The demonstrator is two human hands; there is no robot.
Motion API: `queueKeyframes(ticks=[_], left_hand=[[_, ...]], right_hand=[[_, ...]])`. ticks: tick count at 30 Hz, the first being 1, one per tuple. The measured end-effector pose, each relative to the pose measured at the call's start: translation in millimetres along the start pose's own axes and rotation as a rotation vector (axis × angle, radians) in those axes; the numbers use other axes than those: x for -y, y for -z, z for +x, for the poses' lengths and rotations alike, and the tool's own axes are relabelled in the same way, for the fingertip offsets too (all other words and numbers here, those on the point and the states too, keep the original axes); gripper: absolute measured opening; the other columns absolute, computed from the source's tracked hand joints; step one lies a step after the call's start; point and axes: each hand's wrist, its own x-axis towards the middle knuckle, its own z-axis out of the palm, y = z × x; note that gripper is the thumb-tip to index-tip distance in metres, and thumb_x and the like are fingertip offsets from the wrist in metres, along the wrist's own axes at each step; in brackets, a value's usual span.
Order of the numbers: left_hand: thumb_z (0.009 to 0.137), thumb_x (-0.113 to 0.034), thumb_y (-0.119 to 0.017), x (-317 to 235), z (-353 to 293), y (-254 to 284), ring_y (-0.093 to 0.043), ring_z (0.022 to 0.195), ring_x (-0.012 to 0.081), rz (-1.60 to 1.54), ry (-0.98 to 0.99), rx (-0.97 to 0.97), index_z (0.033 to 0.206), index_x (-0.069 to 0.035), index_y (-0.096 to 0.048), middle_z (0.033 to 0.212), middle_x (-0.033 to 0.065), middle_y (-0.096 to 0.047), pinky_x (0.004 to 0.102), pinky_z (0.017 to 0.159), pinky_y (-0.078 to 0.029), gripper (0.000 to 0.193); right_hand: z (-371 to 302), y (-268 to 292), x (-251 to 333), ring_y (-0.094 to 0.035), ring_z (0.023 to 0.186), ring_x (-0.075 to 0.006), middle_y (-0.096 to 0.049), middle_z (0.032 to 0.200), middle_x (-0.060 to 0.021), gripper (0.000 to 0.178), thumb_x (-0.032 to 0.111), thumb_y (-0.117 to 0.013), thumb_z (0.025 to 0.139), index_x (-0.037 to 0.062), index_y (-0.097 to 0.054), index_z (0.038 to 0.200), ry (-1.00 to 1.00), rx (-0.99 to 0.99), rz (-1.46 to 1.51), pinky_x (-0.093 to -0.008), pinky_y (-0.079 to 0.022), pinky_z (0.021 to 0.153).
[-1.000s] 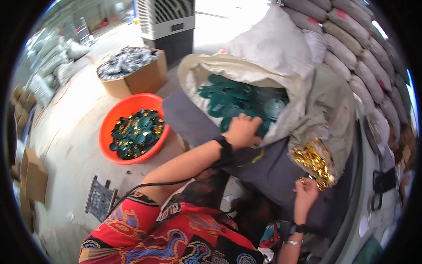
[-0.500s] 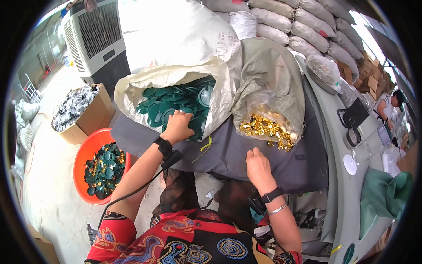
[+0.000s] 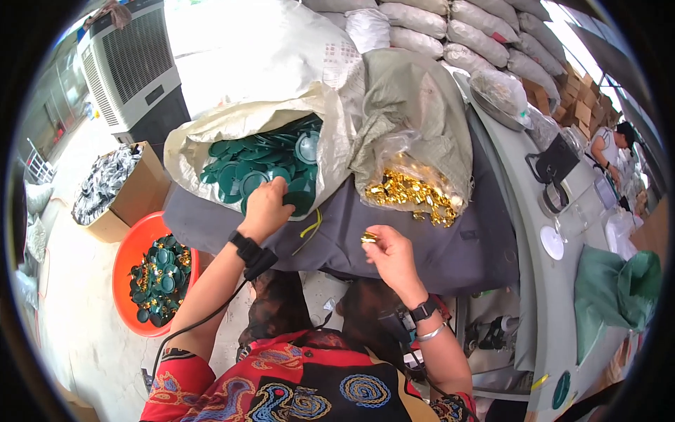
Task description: Assembling small metal pins or clips onto green circular plastic parts.
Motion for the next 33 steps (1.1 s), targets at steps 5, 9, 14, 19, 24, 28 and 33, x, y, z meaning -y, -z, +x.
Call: queueKeyframes(ticks=[5, 9, 14, 19, 24, 28, 33], left_hand=[[0.078, -0.004, -0.061, -33, -20, 32, -0.058, 0.057, 0.0114, -0.877, 0.336, 0.565, 0.087, 0.003, -0.059, 0.067, 0.006, -0.06, 0.0259, 0.05, -0.048, 0.012], [0.088, -0.007, -0.057, -78, -53, 40, -0.058, 0.051, 0.0062, -1.208, 0.322, 0.637, 0.101, -0.002, -0.056, 0.075, 0.0018, -0.061, 0.0185, 0.041, -0.041, 0.014], [0.088, -0.005, -0.057, -101, -75, 30, -0.058, 0.051, 0.0061, -1.101, 0.315, 0.546, 0.099, 0.001, -0.056, 0.075, 0.0025, -0.061, 0.0182, 0.041, -0.041, 0.013], [0.087, -0.004, -0.057, -106, -76, 32, -0.059, 0.053, 0.0076, -1.1, 0.352, 0.409, 0.1, 0.003, -0.056, 0.076, 0.0042, -0.06, 0.0198, 0.042, -0.043, 0.015], [0.085, 0.0, -0.058, -111, -79, 34, -0.059, 0.055, 0.0081, -1.105, 0.369, 0.421, 0.098, 0.004, -0.056, 0.077, 0.0049, -0.061, 0.0214, 0.047, -0.046, 0.014], [0.082, 0.002, -0.058, -109, -83, 29, -0.058, 0.055, 0.0087, -0.985, 0.304, 0.4, 0.091, 0.004, -0.056, 0.071, 0.0051, -0.06, 0.0237, 0.047, -0.045, 0.011], [0.075, 0.001, -0.06, -117, -87, 30, -0.054, 0.05, 0.0179, -0.775, 0.042, 0.228, 0.08, 0.004, -0.051, 0.06, 0.0109, -0.052, 0.0346, 0.047, -0.042, 0.01]], right_hand=[[-16, -13, 25, -0.061, 0.073, -0.0106, -0.062, 0.085, -0.0051, 0.025, -0.004, -0.057, 0.088, -0.0019, -0.055, 0.113, -0.033, 0.084, 0.387, -0.0267, -0.055, 0.068], [-25, -22, 41, -0.063, 0.075, -0.0129, -0.058, 0.094, -0.0076, 0.026, -0.004, -0.054, 0.089, -0.0017, -0.053, 0.115, 0.205, 0.093, 0.138, -0.0253, -0.053, 0.068], [-30, -19, 51, -0.063, 0.08, -0.0266, -0.056, 0.1, -0.0153, 0.031, -0.005, -0.058, 0.084, -0.001, -0.053, 0.115, 0.375, 0.082, -0.114, -0.0325, -0.051, 0.069], [-33, -14, 49, -0.06, 0.082, -0.0334, -0.056, 0.1, -0.0175, 0.035, -0.003, -0.061, 0.081, -0.0008, -0.051, 0.116, 0.408, 0.035, -0.207, -0.0376, -0.05, 0.07], [-34, -16, 51, -0.06, 0.082, -0.0353, -0.056, 0.099, -0.018, 0.037, -0.004, -0.061, 0.08, -0.0012, -0.05, 0.115, 0.467, 0.048, -0.299, -0.0398, -0.05, 0.069], [-36, -18, 51, -0.06, 0.081, -0.0368, -0.054, 0.095, -0.0179, 0.039, -0.003, -0.063, 0.078, -0.0012, -0.049, 0.114, 0.508, 0.055, -0.491, -0.042, -0.05, 0.067], [-35, -14, 46, -0.06, 0.079, -0.0364, -0.055, 0.093, -0.0166, 0.036, 0.0, -0.064, 0.077, -0.0003, -0.05, 0.111, 0.464, 0.111, -0.514, -0.0395, -0.05, 0.063]])
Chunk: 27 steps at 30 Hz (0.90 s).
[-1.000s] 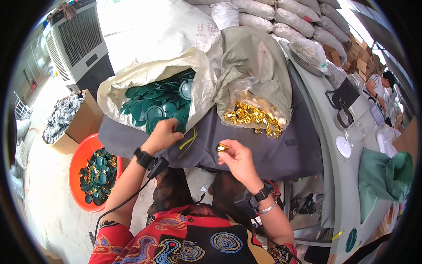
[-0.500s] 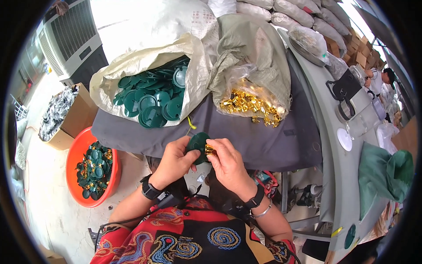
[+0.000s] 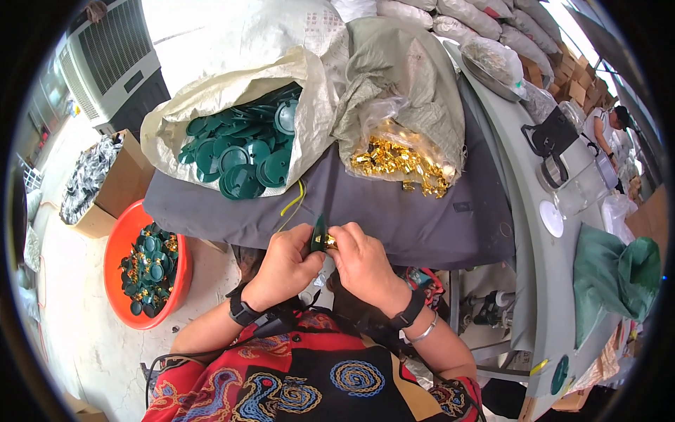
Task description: Assembling small metal pins or clips onto green circular plastic parts.
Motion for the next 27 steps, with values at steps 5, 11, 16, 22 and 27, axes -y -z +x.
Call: queueKeyframes(ticks=[5, 11, 16, 22, 27], left_hand=[[0.069, 0.002, -0.059, 3, -7, -3, -0.053, 0.057, 0.0369, 0.223, -0.31, -0.047, 0.084, 0.002, -0.049, 0.067, 0.016, -0.05, 0.0442, 0.049, -0.04, 0.018], [0.077, 0.002, -0.058, 30, -18, 27, -0.057, 0.055, 0.0225, 0.128, -0.165, -0.036, 0.09, 0.0, -0.056, 0.072, 0.0092, -0.059, 0.0342, 0.048, -0.043, 0.014], [0.085, -0.004, -0.052, 57, -34, 109, -0.054, 0.051, 0.0077, -0.366, 0.374, -0.508, 0.099, -0.002, -0.06, 0.077, 0.003, -0.063, 0.0214, 0.047, -0.044, 0.016], [0.09, -0.01, -0.05, 161, -113, 272, -0.062, 0.064, 0.0179, -0.688, 0.447, -1.023, 0.104, 0.0, -0.052, 0.084, 0.0075, -0.06, 0.0255, 0.054, -0.048, 0.018], [0.086, -0.017, -0.059, 154, -95, 249, -0.065, 0.074, 0.0213, -0.161, 0.625, -1.112, 0.128, -0.004, -0.043, 0.107, 0.0128, -0.059, 0.0252, 0.047, -0.046, 0.047]], right_hand=[[1, -3, 6, -0.06, 0.061, -0.0142, -0.06, 0.079, -0.0101, 0.014, 0.005, -0.056, 0.088, -0.004, -0.056, 0.099, -0.51, 0.097, 0.675, -0.0253, -0.047, 0.049], [11, -24, 2, -0.055, 0.056, -0.0073, -0.059, 0.078, -0.0027, 0.02, 0.013, -0.058, 0.091, -0.0028, -0.059, 0.104, -0.588, 0.194, 1.149, -0.0227, -0.047, 0.048], [22, -20, -60, -0.058, 0.062, -0.0136, -0.062, 0.087, -0.0087, 0.034, 0.018, -0.073, 0.078, -0.001, -0.061, 0.104, -0.395, -0.237, 0.173, -0.0275, -0.049, 0.058], [8, 15, -127, -0.058, 0.094, -0.0377, -0.054, 0.109, -0.0202, 0.036, 0.009, -0.063, 0.08, 0.0008, -0.055, 0.114, -0.501, -0.221, -0.486, -0.0454, -0.049, 0.078], [4, -6, -151, -0.059, 0.093, -0.0372, -0.054, 0.107, -0.0193, 0.037, 0.003, -0.059, 0.081, 0.001, -0.055, 0.119, -0.543, -0.18, -0.544, -0.0442, -0.049, 0.079]])
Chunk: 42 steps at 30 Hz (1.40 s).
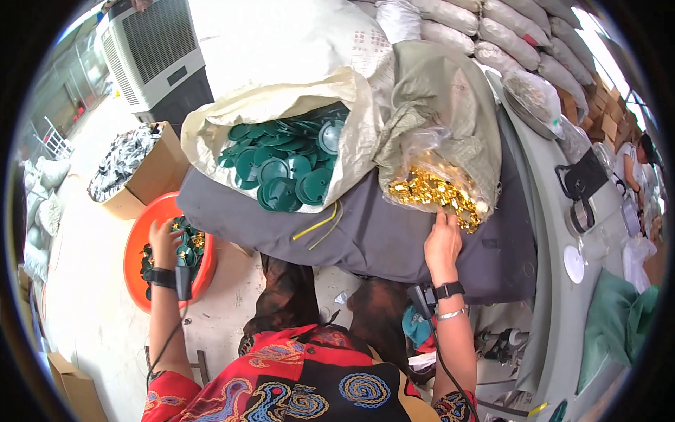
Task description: Assembling small metal pins or clips onto green circular plastic parts.
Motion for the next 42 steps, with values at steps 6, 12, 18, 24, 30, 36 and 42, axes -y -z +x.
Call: queueKeyframes(ticks=[6, 12, 18, 24, 30, 36, 42], left_hand=[[0.072, -0.007, -0.065, -32, -80, -119, -0.063, 0.08, 0.0309, 0.446, -0.858, 0.396, 0.099, -0.001, -0.066, 0.093, 0.0146, -0.064, 0.0372, 0.072, -0.051, 0.027], [0.073, -0.022, -0.07, -53, -113, -223, -0.053, 0.096, 0.0297, 0.869, -1.179, 0.613, 0.102, -0.004, -0.063, 0.095, 0.0103, -0.063, 0.0416, 0.079, -0.044, 0.035], [0.066, -0.03, -0.073, -52, -113, -259, -0.051, 0.101, 0.0293, 1.182, -0.999, 0.698, 0.104, -0.002, -0.061, 0.099, 0.0115, -0.059, 0.043, 0.083, -0.042, 0.049], [0.062, -0.028, -0.076, -52, -117, -261, -0.049, 0.104, 0.0301, 1.128, -1.002, 0.645, 0.109, -0.006, -0.059, 0.101, 0.0117, -0.055, 0.0426, 0.084, -0.041, 0.054], [0.063, -0.021, -0.076, -43, -118, -249, -0.049, 0.105, 0.0305, 0.959, -1.11, 0.633, 0.114, -0.013, -0.058, 0.107, 0.0116, -0.056, 0.0427, 0.083, -0.041, 0.056], [0.063, -0.019, -0.075, -52, -123, -235, -0.046, 0.11, 0.0316, 0.814, -1.197, 0.64, 0.089, -0.002, -0.06, 0.112, 0.0111, -0.055, 0.0432, 0.085, -0.041, 0.035], [0.08, -0.009, -0.064, -72, -156, -196, -0.057, 0.053, 0.0205, 0.332, -0.7, 1.007, 0.087, 0.001, -0.057, 0.072, 0.0063, -0.06, 0.0319, 0.049, -0.047, 0.014]], right_hand=[[0, -6, 3, -0.058, 0.09, -0.0378, -0.055, 0.099, -0.0202, 0.032, 0.003, -0.058, 0.082, -0.0002, -0.055, 0.113, -0.033, -0.02, -0.006, -0.0439, -0.048, 0.076], [-3, -4, 8, -0.057, 0.088, -0.0372, -0.053, 0.096, -0.0196, 0.028, 0.005, -0.062, 0.081, -0.003, -0.058, 0.107, -0.09, -0.056, -0.002, -0.0436, -0.048, 0.075], [-7, 8, 18, -0.056, 0.086, -0.0365, -0.051, 0.094, -0.018, 0.022, 0.008, -0.067, 0.079, -0.0014, -0.059, 0.097, -0.059, -0.129, 0.048, -0.0431, -0.048, 0.074], [-5, 3, 13, -0.056, 0.086, -0.0373, -0.052, 0.093, -0.0185, 0.022, 0.011, -0.066, 0.081, -0.0004, -0.056, 0.097, -0.043, -0.158, 0.037, -0.0442, -0.047, 0.073], [-6, 1, 9, -0.057, 0.08, -0.0399, -0.055, 0.09, -0.0199, 0.021, 0.013, -0.062, 0.085, 0.0, -0.056, 0.1, -0.006, -0.215, 0.095, -0.0471, -0.047, 0.07], [-14, 11, 11, -0.063, 0.077, -0.0269, -0.057, 0.089, -0.0138, 0.021, 0.007, -0.061, 0.087, -0.0017, -0.058, 0.106, -0.052, -0.151, 0.546, -0.0374, -0.052, 0.067], [-40, 59, 65, -0.062, 0.08, -0.0148, -0.054, 0.098, -0.006, 0.028, 0.003, -0.059, 0.09, -0.0033, -0.056, 0.116, 0.058, 0.255, 1.346, -0.0286, -0.055, 0.071]])
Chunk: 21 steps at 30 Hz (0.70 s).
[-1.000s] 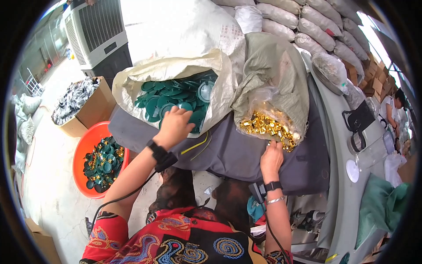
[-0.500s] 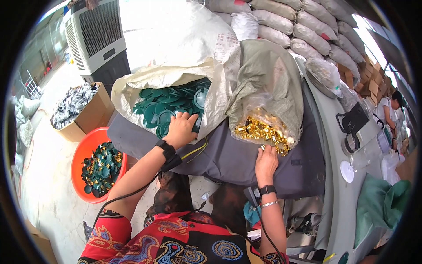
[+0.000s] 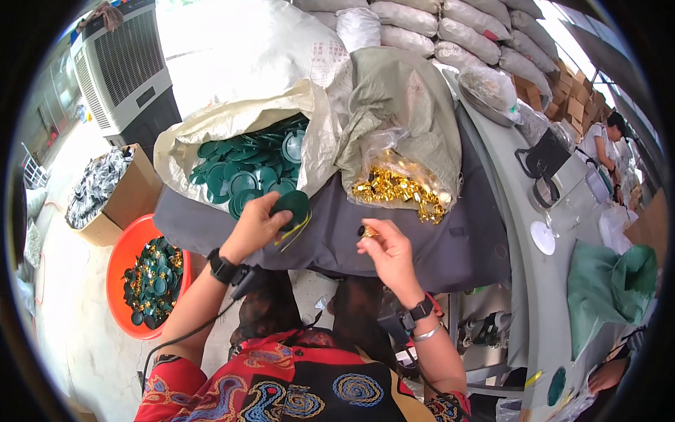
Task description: Assembling small metal pins or clips onto green circular plastic parts.
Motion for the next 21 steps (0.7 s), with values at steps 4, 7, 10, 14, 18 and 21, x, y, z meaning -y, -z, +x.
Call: queueKeyframes(ticks=[4, 7, 10, 14, 18, 21], left_hand=[[0.087, -0.004, -0.056, -49, -30, -21, -0.056, 0.052, 0.0078, -0.679, 0.303, 0.219, 0.097, 0.002, -0.055, 0.075, 0.0032, -0.06, 0.0216, 0.047, -0.046, 0.011], [0.086, -0.002, -0.055, -53, -46, -41, -0.056, 0.053, 0.0071, -0.728, 0.275, 0.175, 0.096, 0.002, -0.056, 0.074, 0.0025, -0.059, 0.0216, 0.047, -0.046, 0.011], [0.082, -0.001, -0.057, -58, -51, -46, -0.057, 0.05, 0.012, -0.707, 0.254, 0.123, 0.089, 0.003, -0.055, 0.066, 0.006, -0.058, 0.0261, 0.046, -0.045, 0.008], [0.081, 0.002, -0.058, -51, -59, -51, -0.056, 0.057, 0.0107, -0.36, 0.121, 0.095, 0.089, 0.004, -0.055, 0.067, 0.0058, -0.057, 0.0258, 0.05, -0.047, 0.009], [0.076, 0.001, -0.06, -58, -61, -55, -0.056, 0.053, 0.0226, -0.177, -0.067, -0.01, 0.08, 0.004, -0.051, 0.063, 0.014, -0.055, 0.0331, 0.05, -0.044, 0.01], [0.071, 0.0, -0.061, -56, -64, -62, -0.052, 0.055, 0.0351, -0.131, -0.16, -0.05, 0.081, 0.003, -0.048, 0.067, 0.0185, -0.051, 0.0406, 0.05, -0.04, 0.016]], right_hand=[[-12, -24, 26, -0.061, 0.081, -0.0161, -0.055, 0.1, -0.0098, 0.027, -0.001, -0.059, 0.087, -0.0033, -0.056, 0.114, 0.072, 0.141, -0.197, -0.0267, -0.052, 0.069], [-13, -35, 39, -0.061, 0.08, -0.0224, -0.056, 0.101, -0.0137, 0.028, -0.002, -0.059, 0.085, -0.0031, -0.055, 0.112, 0.183, 0.179, -0.368, -0.0302, -0.051, 0.069], [-12, -38, 43, -0.061, 0.08, -0.0301, -0.056, 0.102, -0.0169, 0.031, -0.003, -0.06, 0.082, -0.003, -0.054, 0.112, 0.325, 0.192, -0.54, -0.0351, -0.051, 0.069], [-17, -42, 43, -0.06, 0.08, -0.0356, -0.053, 0.101, -0.0179, 0.036, -0.004, -0.061, 0.078, -0.003, -0.051, 0.113, 0.395, 0.237, -0.715, -0.0405, -0.05, 0.067], [-18, -40, 38, -0.058, 0.078, -0.0372, -0.052, 0.103, -0.0174, 0.038, -0.004, -0.062, 0.077, -0.0024, -0.049, 0.113, 0.361, 0.278, -0.822, -0.0422, -0.05, 0.066], [-16, -38, 37, -0.06, 0.067, -0.0302, -0.054, 0.096, -0.0142, 0.029, -0.001, -0.062, 0.079, -0.0043, -0.052, 0.107, 0.373, 0.26, -0.857, -0.0377, -0.05, 0.059]])
